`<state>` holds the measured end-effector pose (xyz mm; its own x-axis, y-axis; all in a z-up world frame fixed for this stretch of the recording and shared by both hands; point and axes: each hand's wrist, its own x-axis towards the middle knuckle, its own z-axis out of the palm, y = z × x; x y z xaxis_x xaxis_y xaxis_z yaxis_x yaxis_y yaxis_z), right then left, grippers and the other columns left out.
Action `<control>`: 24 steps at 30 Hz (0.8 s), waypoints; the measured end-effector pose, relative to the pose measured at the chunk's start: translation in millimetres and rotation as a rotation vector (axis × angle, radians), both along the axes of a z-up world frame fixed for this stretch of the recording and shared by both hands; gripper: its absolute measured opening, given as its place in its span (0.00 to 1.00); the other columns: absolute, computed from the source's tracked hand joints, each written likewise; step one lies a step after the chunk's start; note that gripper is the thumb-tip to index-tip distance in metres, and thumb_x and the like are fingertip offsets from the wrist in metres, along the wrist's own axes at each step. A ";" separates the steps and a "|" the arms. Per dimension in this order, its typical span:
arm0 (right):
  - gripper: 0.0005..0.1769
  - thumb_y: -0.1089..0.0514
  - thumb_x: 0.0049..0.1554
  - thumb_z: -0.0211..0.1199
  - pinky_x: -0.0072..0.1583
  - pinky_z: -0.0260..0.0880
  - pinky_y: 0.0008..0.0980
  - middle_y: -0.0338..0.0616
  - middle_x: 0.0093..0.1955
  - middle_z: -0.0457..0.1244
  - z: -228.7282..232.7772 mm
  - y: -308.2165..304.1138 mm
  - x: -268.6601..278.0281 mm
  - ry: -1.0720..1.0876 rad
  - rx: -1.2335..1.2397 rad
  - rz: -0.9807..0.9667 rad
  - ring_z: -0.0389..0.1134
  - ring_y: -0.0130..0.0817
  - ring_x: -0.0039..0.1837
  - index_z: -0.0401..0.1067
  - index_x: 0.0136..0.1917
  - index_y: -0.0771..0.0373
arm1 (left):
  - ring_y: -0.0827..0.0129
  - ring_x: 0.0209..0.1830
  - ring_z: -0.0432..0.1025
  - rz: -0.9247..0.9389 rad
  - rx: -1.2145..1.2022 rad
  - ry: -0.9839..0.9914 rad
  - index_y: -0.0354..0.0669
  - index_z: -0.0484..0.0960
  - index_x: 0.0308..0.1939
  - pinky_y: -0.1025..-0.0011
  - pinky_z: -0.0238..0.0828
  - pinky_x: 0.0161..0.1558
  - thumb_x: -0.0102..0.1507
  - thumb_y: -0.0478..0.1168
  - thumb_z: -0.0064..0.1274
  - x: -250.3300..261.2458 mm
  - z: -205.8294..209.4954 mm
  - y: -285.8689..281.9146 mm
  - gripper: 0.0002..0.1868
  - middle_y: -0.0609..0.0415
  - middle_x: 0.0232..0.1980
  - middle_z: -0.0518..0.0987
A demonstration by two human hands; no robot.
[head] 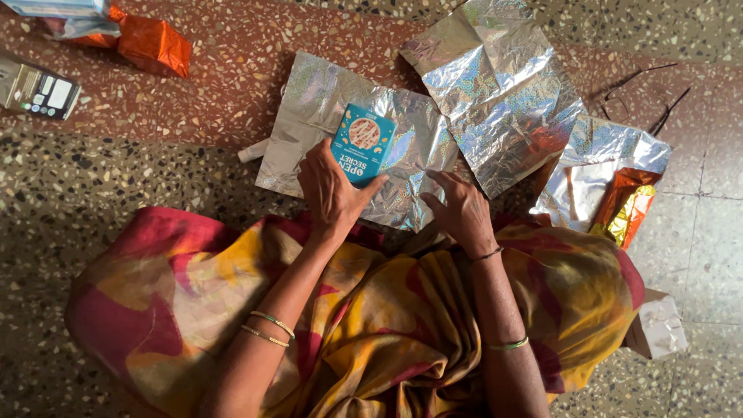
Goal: The person wraps a small blue box with orange metallic paper, folds the edges, and secures the package with clear tape. They then cut a piece of decorative tape and apply it to the wrapped box.
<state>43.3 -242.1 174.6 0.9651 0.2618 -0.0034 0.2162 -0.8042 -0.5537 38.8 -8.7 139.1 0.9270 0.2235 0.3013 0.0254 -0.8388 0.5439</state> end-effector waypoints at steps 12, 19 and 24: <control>0.37 0.46 0.50 0.75 0.51 0.70 0.56 0.60 0.52 0.70 -80.5 -42.4 9.7 0.108 -0.107 -0.292 0.70 0.62 0.53 0.67 0.68 0.60 | 0.45 0.59 0.69 0.270 -0.002 0.084 0.41 0.75 0.57 0.47 0.64 0.60 0.62 0.55 0.63 36.9 -62.1 127.6 0.29 0.42 0.57 0.76; 0.39 0.45 0.47 0.79 0.50 0.73 0.48 0.59 0.44 0.69 -141.8 -54.4 21.4 0.084 0.063 -0.361 0.72 0.53 0.46 0.66 0.62 0.67 | 0.44 0.47 0.74 0.333 -0.042 0.148 0.41 0.81 0.48 0.46 0.68 0.50 0.55 0.56 0.69 29.5 -101.8 144.1 0.28 0.43 0.45 0.81; 0.39 0.49 0.39 0.81 0.47 0.75 0.39 0.53 0.45 0.70 -155.3 -47.5 22.5 0.113 0.229 -0.368 0.74 0.42 0.44 0.68 0.57 0.69 | 0.46 0.35 0.78 0.237 -0.039 0.220 0.43 0.87 0.38 0.51 0.71 0.45 0.53 0.50 0.67 21.5 -83.6 138.2 0.16 0.43 0.34 0.84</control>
<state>65.8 -289.6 19.3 0.9910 -0.0928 -0.0961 -0.1336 -0.6704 -0.7298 60.3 129.5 55.5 0.8898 0.4481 0.0864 0.3378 -0.7740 0.5355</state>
